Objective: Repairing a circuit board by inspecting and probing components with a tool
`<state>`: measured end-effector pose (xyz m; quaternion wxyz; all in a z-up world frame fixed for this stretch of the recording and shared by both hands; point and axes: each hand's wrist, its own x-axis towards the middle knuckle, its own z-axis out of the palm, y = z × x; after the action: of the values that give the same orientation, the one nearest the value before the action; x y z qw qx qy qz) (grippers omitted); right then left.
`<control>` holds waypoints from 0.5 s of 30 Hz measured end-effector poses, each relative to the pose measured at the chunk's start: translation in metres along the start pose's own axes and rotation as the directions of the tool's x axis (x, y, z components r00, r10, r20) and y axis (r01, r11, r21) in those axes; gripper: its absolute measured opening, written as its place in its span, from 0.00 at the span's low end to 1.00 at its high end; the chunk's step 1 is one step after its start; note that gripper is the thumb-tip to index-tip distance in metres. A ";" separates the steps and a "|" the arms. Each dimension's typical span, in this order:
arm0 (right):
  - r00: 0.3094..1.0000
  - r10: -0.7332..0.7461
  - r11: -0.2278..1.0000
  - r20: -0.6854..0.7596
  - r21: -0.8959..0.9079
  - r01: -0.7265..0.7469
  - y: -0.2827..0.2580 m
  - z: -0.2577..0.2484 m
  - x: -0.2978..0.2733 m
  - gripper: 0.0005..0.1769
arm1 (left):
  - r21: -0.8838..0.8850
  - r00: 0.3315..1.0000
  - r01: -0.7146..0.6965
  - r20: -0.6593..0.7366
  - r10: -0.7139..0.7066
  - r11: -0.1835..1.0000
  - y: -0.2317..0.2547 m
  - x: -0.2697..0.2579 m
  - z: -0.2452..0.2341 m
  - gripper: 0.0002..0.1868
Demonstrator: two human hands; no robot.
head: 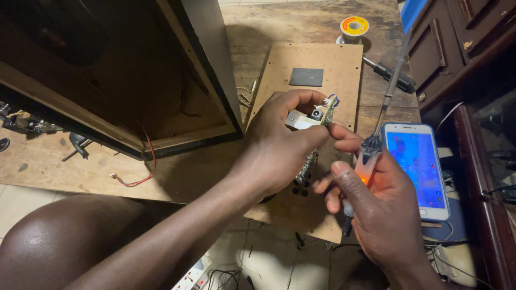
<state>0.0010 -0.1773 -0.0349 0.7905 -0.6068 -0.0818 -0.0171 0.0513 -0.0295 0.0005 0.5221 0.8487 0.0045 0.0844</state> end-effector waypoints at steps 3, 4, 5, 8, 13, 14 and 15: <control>1.000 -0.011 1.000 0.016 -0.025 0.011 -0.001 0.000 -0.001 0.14 | -0.025 1.000 0.014 0.004 -0.014 1.000 0.001 0.000 0.000 0.23; 1.000 -0.007 0.999 0.011 -0.036 0.008 -0.002 0.001 -0.001 0.14 | -0.041 0.999 0.044 0.015 -0.044 0.998 0.003 0.000 0.000 0.24; 1.000 -0.008 0.999 0.012 -0.036 0.008 -0.002 0.000 -0.001 0.14 | -0.041 0.999 0.044 0.014 -0.044 0.998 0.001 0.000 0.001 0.24; 1.000 -0.013 0.999 0.023 -0.050 0.014 -0.002 0.000 -0.001 0.14 | -0.022 1.000 0.014 -0.012 -0.014 1.000 0.003 -0.001 0.000 0.23; 0.999 0.010 0.998 0.035 -0.062 -0.007 0.000 -0.002 -0.003 0.13 | -0.068 0.994 0.104 0.027 -0.102 0.992 0.013 -0.004 -0.006 0.22; 0.999 0.010 0.998 0.036 -0.062 -0.007 0.000 -0.002 -0.002 0.13 | -0.067 0.994 0.104 0.026 -0.102 0.992 0.015 -0.003 -0.007 0.22; 1.000 0.013 0.998 0.028 -0.067 -0.012 0.000 -0.002 -0.002 0.13 | -0.044 0.991 0.132 0.021 -0.131 0.990 0.016 -0.003 -0.008 0.22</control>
<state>-0.0009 -0.1795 -0.0359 0.7686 -0.6336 -0.0884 -0.0063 0.0460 -0.0299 0.0177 0.5458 0.8351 0.0540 0.0424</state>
